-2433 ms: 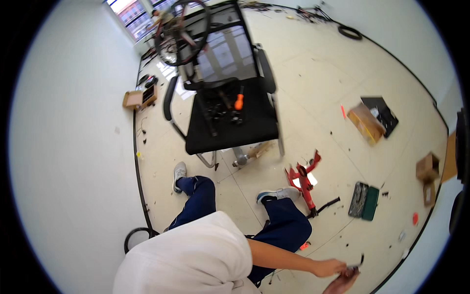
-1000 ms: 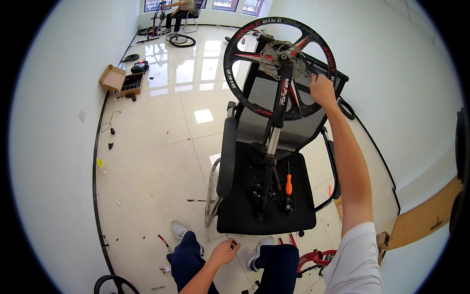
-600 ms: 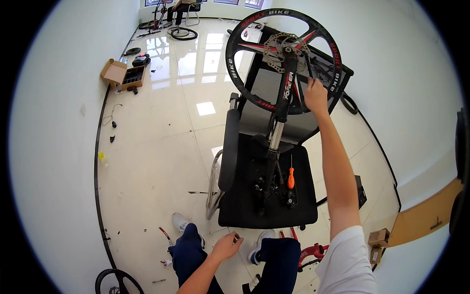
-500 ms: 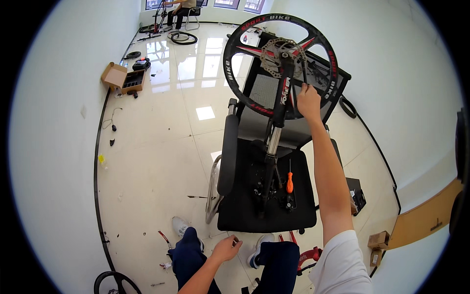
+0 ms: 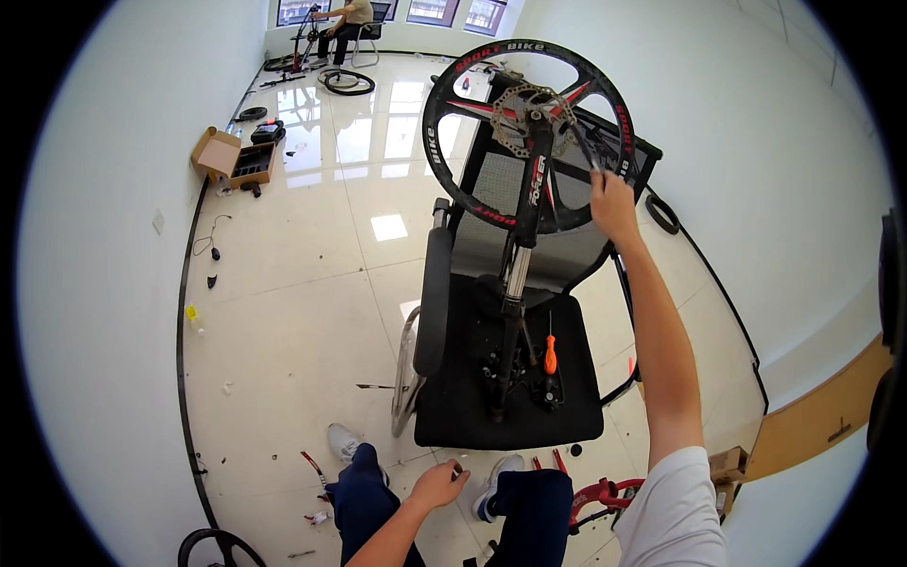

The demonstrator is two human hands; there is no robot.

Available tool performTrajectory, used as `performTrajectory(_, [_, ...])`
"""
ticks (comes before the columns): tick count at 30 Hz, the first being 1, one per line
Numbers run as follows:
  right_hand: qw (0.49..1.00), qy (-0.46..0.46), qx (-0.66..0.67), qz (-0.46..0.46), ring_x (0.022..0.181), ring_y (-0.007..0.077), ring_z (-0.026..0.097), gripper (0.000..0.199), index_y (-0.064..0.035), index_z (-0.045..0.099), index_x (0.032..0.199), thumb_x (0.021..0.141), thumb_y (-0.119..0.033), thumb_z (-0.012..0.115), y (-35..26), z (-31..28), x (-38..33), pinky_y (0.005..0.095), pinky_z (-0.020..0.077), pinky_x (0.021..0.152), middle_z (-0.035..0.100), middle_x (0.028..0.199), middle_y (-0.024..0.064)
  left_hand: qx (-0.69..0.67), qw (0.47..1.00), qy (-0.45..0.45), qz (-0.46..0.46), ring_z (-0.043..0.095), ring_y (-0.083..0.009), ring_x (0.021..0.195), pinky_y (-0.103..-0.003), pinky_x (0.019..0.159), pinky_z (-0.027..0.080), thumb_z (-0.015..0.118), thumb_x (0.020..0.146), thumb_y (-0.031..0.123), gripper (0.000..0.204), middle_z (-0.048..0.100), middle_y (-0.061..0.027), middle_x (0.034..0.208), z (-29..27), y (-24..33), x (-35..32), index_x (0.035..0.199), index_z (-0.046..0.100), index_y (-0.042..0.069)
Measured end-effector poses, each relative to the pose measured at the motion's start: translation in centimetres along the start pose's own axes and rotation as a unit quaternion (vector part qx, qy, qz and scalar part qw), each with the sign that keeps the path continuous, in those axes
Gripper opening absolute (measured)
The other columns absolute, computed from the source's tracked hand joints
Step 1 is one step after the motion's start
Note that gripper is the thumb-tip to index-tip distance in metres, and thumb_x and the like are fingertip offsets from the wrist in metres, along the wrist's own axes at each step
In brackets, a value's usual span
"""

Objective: The person assembles a bicycle by attaching a front wheel to the fork, tightening the axle with an Allen key, and spinning the wheel to check alignment. They then handle a tire and rim separately, preparing to mount the tire onto the rim.

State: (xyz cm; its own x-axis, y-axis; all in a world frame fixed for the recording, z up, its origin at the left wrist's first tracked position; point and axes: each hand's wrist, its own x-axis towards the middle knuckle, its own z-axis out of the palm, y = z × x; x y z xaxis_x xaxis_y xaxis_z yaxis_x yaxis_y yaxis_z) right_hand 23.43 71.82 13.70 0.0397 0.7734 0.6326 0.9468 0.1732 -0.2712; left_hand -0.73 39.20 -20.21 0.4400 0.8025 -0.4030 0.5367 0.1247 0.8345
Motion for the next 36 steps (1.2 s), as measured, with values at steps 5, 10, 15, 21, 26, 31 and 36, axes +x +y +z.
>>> performTrajectory(5, [0.999, 0.035, 0.03, 0.009, 0.076, 0.0477, 0.057, 0.037, 0.0055, 0.056, 0.076, 0.092, -0.025, 0.045, 0.1, 1.7, -1.9, 0.0516, 0.0431, 0.068, 0.058, 0.072, 0.0303, -0.035, 0.998, 0.047, 0.026, 0.062, -0.0316, 0.078, -0.039, 0.071, 0.048, 0.054, 0.086, 0.031, 0.033, 0.065, -0.017, 0.085, 0.6, -0.1, -0.6, 0.094, 0.06, 0.0])
performTrajectory(10, [0.998, 0.022, 0.039, 0.042, 0.079, 0.0481, 0.056, 0.038, 0.0061, 0.058, 0.078, 0.092, -0.026, 0.044, 0.4, 3.4, -1.8, 0.0524, 0.0426, 0.071, 0.059, 0.078, 0.0308, -0.183, 0.949, 0.221, 0.132, 0.062, -0.0307, 0.069, -0.04, 0.069, 0.048, 0.063, 0.081, 0.017, 0.02, 0.064, -0.0145, 0.081, -2.6, 4.9, 1.6, 0.093, 0.06, 0.001])
performTrajectory(15, [0.994, 0.033, 0.068, 0.076, 0.08, 0.0485, 0.056, 0.038, 0.0064, 0.057, 0.079, 0.092, -0.025, 0.042, -0.9, 4.3, -3.2, 0.0526, 0.0419, 0.072, 0.059, 0.08, 0.0314, -0.031, 0.811, 0.531, 0.243, 0.06, -0.0231, 0.065, -0.033, 0.064, 0.048, 0.072, 0.075, 0.02, 0.031, 0.06, -0.0108, 0.072, -6.4, 10.9, 10.4, 0.092, 0.057, -0.001])
performTrajectory(21, [0.989, 0.016, 0.098, 0.109, 0.085, 0.0459, 0.056, 0.039, 0.006, 0.057, 0.083, 0.094, -0.028, 0.04, -2.6, 4.6, -4.4, 0.0479, 0.042, 0.072, 0.06, 0.081, 0.0286, -0.285, 0.93, 0.216, 0.08, 0.059, -0.0172, 0.058, -0.031, 0.059, 0.047, 0.068, 0.081, 0.025, 0.028, 0.062, -0.0062, 0.065, -2.5, 11.3, 18.7, 0.083, 0.063, -0.003])
performTrajectory(26, [0.988, 0.001, 0.11, 0.108, 0.076, 0.0442, 0.056, 0.042, 0.0076, 0.056, 0.079, 0.093, -0.029, 0.041, -2.3, 4.5, -4.7, 0.0461, 0.0412, 0.068, 0.059, 0.075, 0.0269, -0.23, 0.899, 0.357, 0.111, 0.059, -0.0236, 0.05, -0.033, 0.049, 0.042, 0.064, 0.084, 0.03, 0.037, 0.054, -0.0113, 0.051, -1.3, 12.2, 20.0, 0.066, 0.06, -0.003])
performTrajectory(31, [0.97, -0.041, 0.19, 0.146, 0.07, 0.042, 0.055, 0.042, 0.0091, 0.056, 0.079, 0.093, -0.028, 0.042, -3.2, 3.2, -5.3, 0.0445, 0.0409, 0.065, 0.057, 0.069, 0.0253, -0.22, 0.894, 0.373, 0.118, 0.059, -0.0219, 0.048, -0.033, 0.046, 0.041, 0.065, 0.084, 0.025, 0.034, 0.053, -0.0117, 0.051, -1.3, 12.7, 19.1, 0.067, 0.059, -0.003])
performTrajectory(36, [0.957, -0.024, 0.257, 0.136, 0.055, 0.0237, 0.047, 0.039, 0.005, 0.054, 0.079, 0.095, -0.029, 0.044, -4.0, 0.2, -6.6, 0.0346, 0.0347, 0.053, 0.047, 0.059, 0.0115, -0.225, 0.872, 0.396, 0.179, 0.058, -0.0203, 0.046, -0.032, 0.044, 0.04, 0.067, 0.082, 0.023, 0.032, 0.052, -0.0116, 0.049, -1.5, 12.3, 18.5, 0.067, 0.058, -0.004])
